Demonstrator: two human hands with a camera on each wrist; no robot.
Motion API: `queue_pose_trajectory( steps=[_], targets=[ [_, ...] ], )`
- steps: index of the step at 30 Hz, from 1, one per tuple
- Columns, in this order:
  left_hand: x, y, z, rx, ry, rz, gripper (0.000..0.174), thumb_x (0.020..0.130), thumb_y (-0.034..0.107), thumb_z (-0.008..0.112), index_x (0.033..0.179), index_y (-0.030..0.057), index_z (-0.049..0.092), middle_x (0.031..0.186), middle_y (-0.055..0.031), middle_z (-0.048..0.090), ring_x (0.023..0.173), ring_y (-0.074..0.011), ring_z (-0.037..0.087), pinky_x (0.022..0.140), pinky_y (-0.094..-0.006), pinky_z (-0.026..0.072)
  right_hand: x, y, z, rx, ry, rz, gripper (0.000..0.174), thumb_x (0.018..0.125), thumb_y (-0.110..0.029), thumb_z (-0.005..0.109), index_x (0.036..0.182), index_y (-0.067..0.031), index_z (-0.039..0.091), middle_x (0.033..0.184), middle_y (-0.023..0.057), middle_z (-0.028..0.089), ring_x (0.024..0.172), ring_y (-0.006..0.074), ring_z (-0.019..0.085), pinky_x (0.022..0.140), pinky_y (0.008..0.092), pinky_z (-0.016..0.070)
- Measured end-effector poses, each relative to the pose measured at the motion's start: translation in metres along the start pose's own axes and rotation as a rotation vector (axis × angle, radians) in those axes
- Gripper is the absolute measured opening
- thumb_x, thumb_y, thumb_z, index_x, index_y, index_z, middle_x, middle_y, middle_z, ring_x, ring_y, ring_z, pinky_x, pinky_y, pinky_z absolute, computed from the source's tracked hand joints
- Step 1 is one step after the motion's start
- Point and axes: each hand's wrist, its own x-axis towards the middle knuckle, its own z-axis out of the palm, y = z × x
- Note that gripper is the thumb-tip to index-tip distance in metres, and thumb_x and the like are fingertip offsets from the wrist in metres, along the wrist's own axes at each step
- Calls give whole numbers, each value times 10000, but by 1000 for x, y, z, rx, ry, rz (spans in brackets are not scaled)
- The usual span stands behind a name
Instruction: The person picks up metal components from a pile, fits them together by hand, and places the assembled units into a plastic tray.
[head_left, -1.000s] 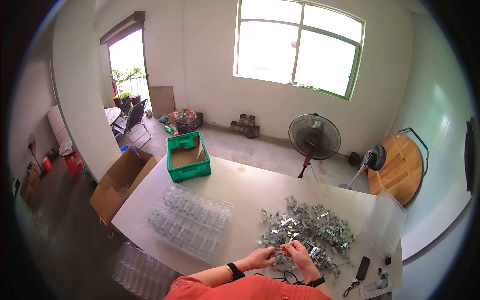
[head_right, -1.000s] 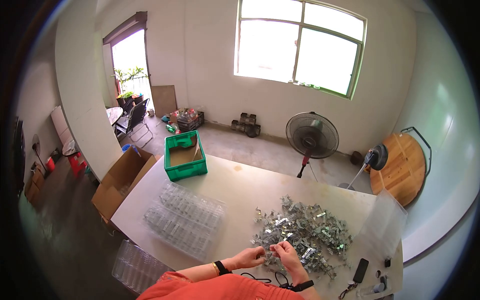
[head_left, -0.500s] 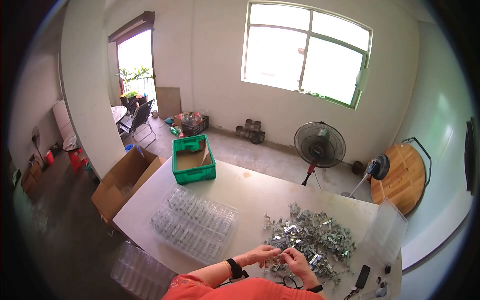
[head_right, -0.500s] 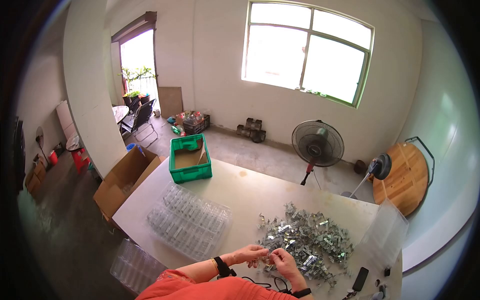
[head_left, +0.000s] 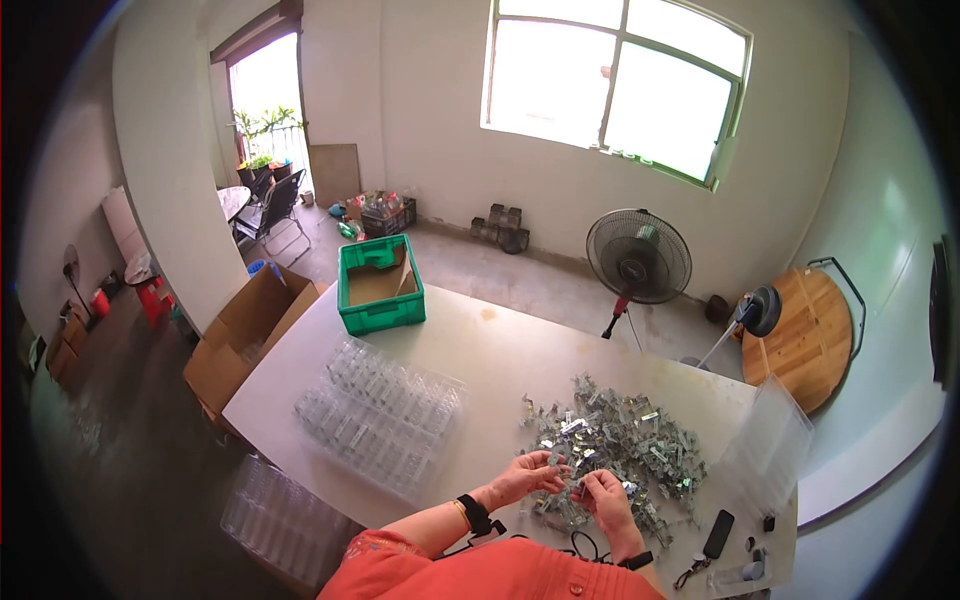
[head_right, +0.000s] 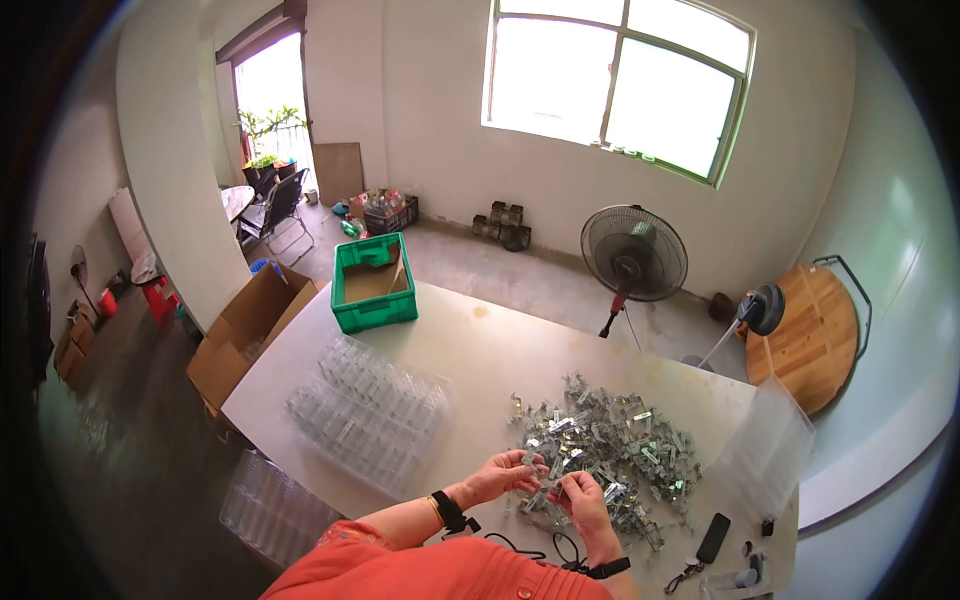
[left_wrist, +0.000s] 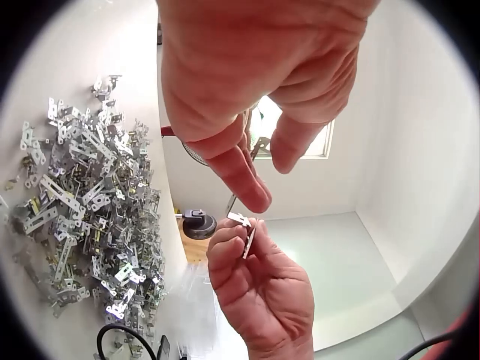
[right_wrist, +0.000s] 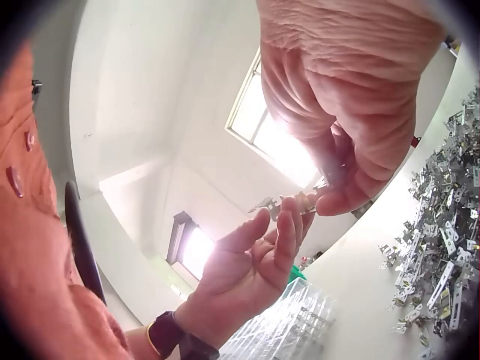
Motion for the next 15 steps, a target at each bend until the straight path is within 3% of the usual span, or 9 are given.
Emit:
queue_pose_trajectory(
  steps=[3,6,9,12,15],
  targets=[
    [-1,-3,3,178,65,3,265,972,261,586,1156,70,576,1122,-33,671,868,-89,621,703,-236,505,-3,0,-6,-42,-27,41,119,994,-145,518,980,-27,537,859,63,604,757,166,631,751,352,574],
    [8,-19,-7,190,100,32,301,972,244,586,1217,69,576,1103,-28,678,877,-80,620,751,-239,485,-5,1,-11,-74,-24,70,118,993,-155,521,984,-40,545,897,60,622,785,165,634,751,332,556],
    [7,-13,0,220,135,31,298,977,252,571,1220,80,585,1027,-21,691,875,-79,614,770,-244,480,-4,2,-18,-237,110,-18,101,958,-158,559,959,-57,561,897,47,639,814,129,622,699,274,524],
    [5,-6,4,242,97,70,291,986,249,541,1218,80,590,952,-42,692,813,-88,615,732,-255,503,-8,-12,-11,-281,127,-56,136,972,-212,526,967,-79,552,810,37,645,653,113,605,577,252,497],
    [-2,2,14,240,244,2,250,974,257,558,1108,55,619,825,-22,639,653,-86,589,631,-236,492,-16,-28,10,-288,141,-44,165,966,-253,563,968,-88,561,645,-4,562,502,73,520,443,224,414]
  ],
)
